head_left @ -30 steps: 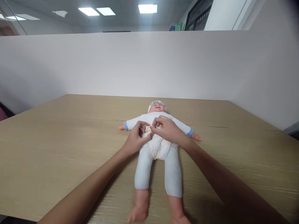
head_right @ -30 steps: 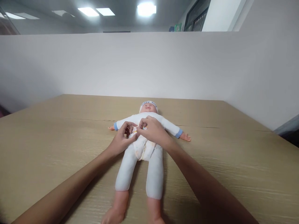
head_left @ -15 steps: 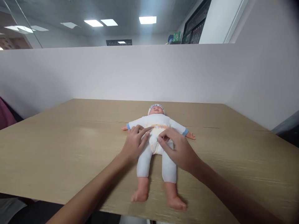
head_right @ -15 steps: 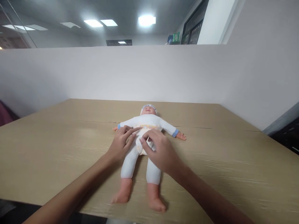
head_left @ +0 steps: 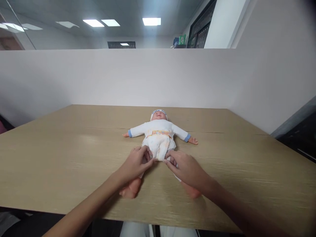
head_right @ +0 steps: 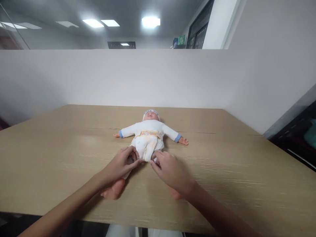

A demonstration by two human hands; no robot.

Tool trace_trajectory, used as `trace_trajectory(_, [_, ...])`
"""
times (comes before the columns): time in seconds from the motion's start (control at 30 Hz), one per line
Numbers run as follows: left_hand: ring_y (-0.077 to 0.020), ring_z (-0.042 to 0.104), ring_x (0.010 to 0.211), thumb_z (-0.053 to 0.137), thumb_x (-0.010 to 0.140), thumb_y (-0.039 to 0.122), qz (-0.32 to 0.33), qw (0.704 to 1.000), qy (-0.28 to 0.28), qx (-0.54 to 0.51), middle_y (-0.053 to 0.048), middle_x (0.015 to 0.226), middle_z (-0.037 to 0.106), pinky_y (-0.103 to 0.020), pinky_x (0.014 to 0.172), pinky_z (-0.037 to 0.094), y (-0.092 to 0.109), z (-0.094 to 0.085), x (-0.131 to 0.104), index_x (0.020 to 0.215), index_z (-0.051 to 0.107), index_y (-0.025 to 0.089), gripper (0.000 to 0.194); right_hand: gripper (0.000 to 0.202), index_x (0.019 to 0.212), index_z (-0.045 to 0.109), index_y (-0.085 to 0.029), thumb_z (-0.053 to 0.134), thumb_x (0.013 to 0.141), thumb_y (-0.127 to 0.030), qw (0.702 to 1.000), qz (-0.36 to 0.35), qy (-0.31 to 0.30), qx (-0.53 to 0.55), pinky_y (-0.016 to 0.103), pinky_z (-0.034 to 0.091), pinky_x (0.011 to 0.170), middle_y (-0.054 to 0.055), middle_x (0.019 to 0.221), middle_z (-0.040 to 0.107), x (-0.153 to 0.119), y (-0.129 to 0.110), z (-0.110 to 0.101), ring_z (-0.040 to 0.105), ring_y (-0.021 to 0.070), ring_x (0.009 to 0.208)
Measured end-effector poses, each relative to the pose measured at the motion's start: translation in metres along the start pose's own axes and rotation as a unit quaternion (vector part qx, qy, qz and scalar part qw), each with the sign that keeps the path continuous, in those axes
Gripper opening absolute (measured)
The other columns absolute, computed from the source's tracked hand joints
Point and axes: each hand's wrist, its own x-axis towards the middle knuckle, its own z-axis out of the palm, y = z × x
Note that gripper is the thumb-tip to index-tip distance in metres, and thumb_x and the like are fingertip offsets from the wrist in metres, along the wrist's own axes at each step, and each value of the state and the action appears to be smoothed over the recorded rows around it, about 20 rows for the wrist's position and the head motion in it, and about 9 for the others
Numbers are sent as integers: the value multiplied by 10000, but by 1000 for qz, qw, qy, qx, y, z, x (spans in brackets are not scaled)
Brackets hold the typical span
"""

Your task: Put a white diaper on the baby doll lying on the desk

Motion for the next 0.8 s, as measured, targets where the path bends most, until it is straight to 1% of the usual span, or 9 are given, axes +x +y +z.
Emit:
trace_trajectory(0.13, [-231,570,760,744,946,557,-31,999,15,20,-32,813,644,-331,706,379,-4,13,9,808,569,240,388,181,1006,657,-223,582,1089,-365,996,3,51,-78,395,474,754,93,978,745,5,-10,21,689,291,922])
trace_trajectory(0.33, [-243,558,791,726,972,471,-18,999,24,19,-29,759,607,-353,750,393,-3,15,12,726,559,234,380,80,1004,646,-238,607,1061,-279,994,-23,83,-64,431,516,819,88,1048,704,3,-9,33,660,300,988])
trace_trajectory(0.4, [-249,593,862,687,1010,426,6,999,32,-8,-41,846,657,-372,812,432,-3,14,11,777,596,232,317,47,1027,651,-242,615,1049,-264,994,-26,89,-52,441,527,834,95,1101,698,2,-8,31,654,305,1021])
trace_trajectory(0.47, [-265,627,1013,670,1029,398,33,998,46,-37,-71,1055,701,-396,922,466,-2,12,9,879,664,230,226,44,1067,657,-245,630,1032,-249,994,-27,96,-34,455,536,865,103,1185,701,0,-7,29,651,311,1060])
trace_trajectory(0.57, [-277,606,1198,664,1038,358,43,995,57,-68,-88,1305,670,-411,1044,455,1,11,7,960,703,226,159,117,1125,660,-242,639,1012,-216,995,-29,94,-8,472,533,928,104,1302,696,-2,-8,27,637,314,1114])
trace_trajectory(0.6, [-271,603,1179,655,1042,347,38,996,52,-70,-79,1276,679,-406,1032,453,2,11,7,936,692,223,167,128,1129,659,-239,639,1007,-207,996,-30,90,0,473,527,942,100,1316,697,-2,-9,25,630,313,1120])
trace_trajectory(0.67, [-253,591,1050,639,1047,342,18,997,37,-63,-50,1075,695,-390,938,448,3,11,6,881,653,220,207,101,1097,657,-237,645,1002,-206,996,-26,78,16,465,516,948,87,1277,717,-3,-10,23,620,311,1114])
trace_trajectory(0.73, [-243,552,929,636,1043,362,-4,998,22,-52,-18,870,630,-373,839,420,3,11,7,847,624,223,240,44,1031,644,-241,659,993,-225,997,-18,67,32,443,507,916,74,1148,739,-2,-11,21,619,311,1082])
trace_trajectory(0.8, [-240,529,892,650,1026,384,-20,998,20,-50,-7,807,565,-361,798,397,2,11,7,829,609,222,258,58,992,629,-244,682,977,-261,997,3,63,47,412,500,858,66,1012,718,-1,-12,20,627,305,1024])
